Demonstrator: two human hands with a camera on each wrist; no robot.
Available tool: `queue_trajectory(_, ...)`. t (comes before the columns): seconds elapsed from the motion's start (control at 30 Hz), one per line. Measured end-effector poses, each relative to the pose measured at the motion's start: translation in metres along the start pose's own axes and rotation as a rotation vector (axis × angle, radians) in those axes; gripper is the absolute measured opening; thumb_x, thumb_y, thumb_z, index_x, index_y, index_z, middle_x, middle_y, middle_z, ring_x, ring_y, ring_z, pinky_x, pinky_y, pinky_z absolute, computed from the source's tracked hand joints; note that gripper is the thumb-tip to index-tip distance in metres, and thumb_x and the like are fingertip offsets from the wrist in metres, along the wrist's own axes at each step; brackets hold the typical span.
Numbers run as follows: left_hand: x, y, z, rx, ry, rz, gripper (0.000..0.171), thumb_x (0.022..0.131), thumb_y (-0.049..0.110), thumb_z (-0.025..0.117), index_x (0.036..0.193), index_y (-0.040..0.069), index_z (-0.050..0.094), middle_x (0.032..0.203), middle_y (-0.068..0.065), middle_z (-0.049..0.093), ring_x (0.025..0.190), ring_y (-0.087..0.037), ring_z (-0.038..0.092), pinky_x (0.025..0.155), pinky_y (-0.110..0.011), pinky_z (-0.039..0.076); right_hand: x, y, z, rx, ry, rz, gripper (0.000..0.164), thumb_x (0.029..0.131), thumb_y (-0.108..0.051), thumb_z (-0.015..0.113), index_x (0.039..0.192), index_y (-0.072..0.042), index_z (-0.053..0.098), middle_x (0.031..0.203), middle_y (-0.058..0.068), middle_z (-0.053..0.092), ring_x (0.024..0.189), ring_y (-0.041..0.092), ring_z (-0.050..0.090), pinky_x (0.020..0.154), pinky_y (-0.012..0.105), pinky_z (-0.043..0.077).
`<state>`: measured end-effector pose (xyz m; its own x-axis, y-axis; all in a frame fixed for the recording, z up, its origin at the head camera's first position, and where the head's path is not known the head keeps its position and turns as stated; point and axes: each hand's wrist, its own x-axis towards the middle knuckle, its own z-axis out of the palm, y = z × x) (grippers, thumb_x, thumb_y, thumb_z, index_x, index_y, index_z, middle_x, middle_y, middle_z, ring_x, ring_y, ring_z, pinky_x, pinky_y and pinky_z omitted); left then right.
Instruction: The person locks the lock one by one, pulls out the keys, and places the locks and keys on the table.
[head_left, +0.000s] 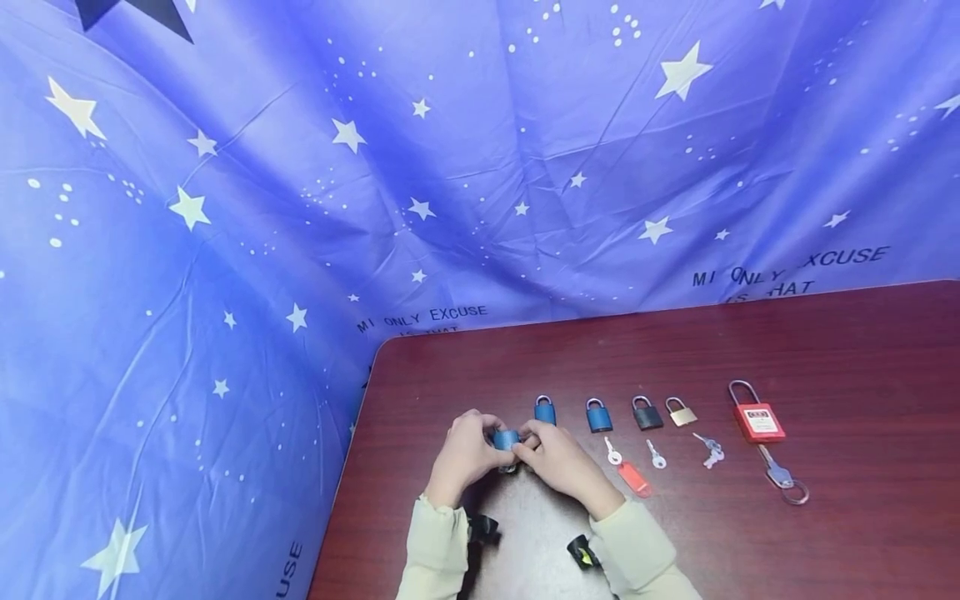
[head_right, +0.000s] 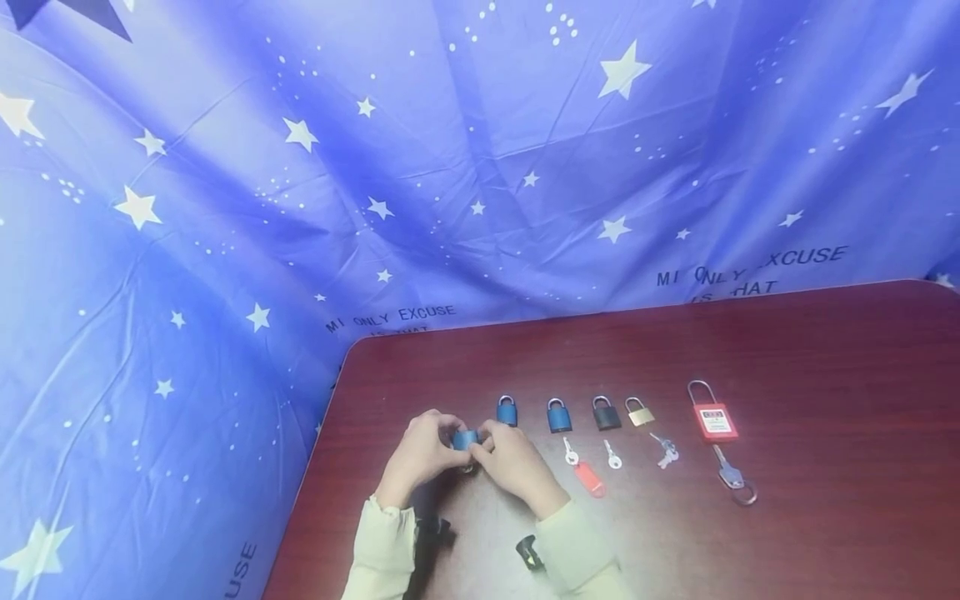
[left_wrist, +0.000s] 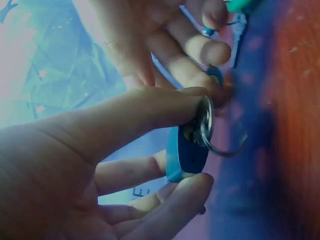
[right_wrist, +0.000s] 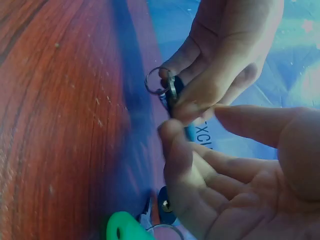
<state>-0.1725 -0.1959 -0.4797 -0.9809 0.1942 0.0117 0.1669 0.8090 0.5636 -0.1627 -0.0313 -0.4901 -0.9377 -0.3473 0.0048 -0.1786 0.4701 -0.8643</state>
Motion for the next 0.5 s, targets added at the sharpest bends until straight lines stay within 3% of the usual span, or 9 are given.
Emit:
queue_trajectory(0.17,-0.002,0.003,-0.006,-0.078,0.044,0.055,0.022,0.063,0.027,0.073,0.082,0.019,0.065,0.077,0.000,0.051,0.061,-0.006,0.047,0.054,-0.020,0.043,0.003,0.004,-0.002,0.302,-0.062,0.046,0.034,0.090,-0.024,0.054,0.107,0.006,0.051,0.077,0.007,0.061,0.065,0.023,0.059,0.055,0.034,0.050)
queue_trajectory(0.33,-0.002,0.012,-0.013,-0.174,0.035,0.089,0.026,0.066,0.033,0.076,0.086,0.019,0.065,0.080,0.002,0.051,0.063,-0.005,0.051,0.056,-0.021,0.045,0.004,0.003,-0.007,0.431,-0.081,0.049,0.037,0.091,-0.029,0.053,0.106,0.005,0.053,0.081,0.010,0.064,0.070,0.024,0.061,0.063,0.036,0.052)
queue_trajectory(0.5,-0.003,0.011,-0.023,-0.340,-0.037,0.054,0.038,0.069,0.038,0.076,0.098,0.017,0.064,0.086,0.002,0.058,0.069,-0.010,0.058,0.062,-0.025,0.048,0.003,-0.003,-0.008,0.519,-0.037,0.036,0.035,0.091,-0.026,0.054,0.106,0.006,0.054,0.088,0.013,0.065,0.073,0.021,0.063,0.068,0.034,0.052)
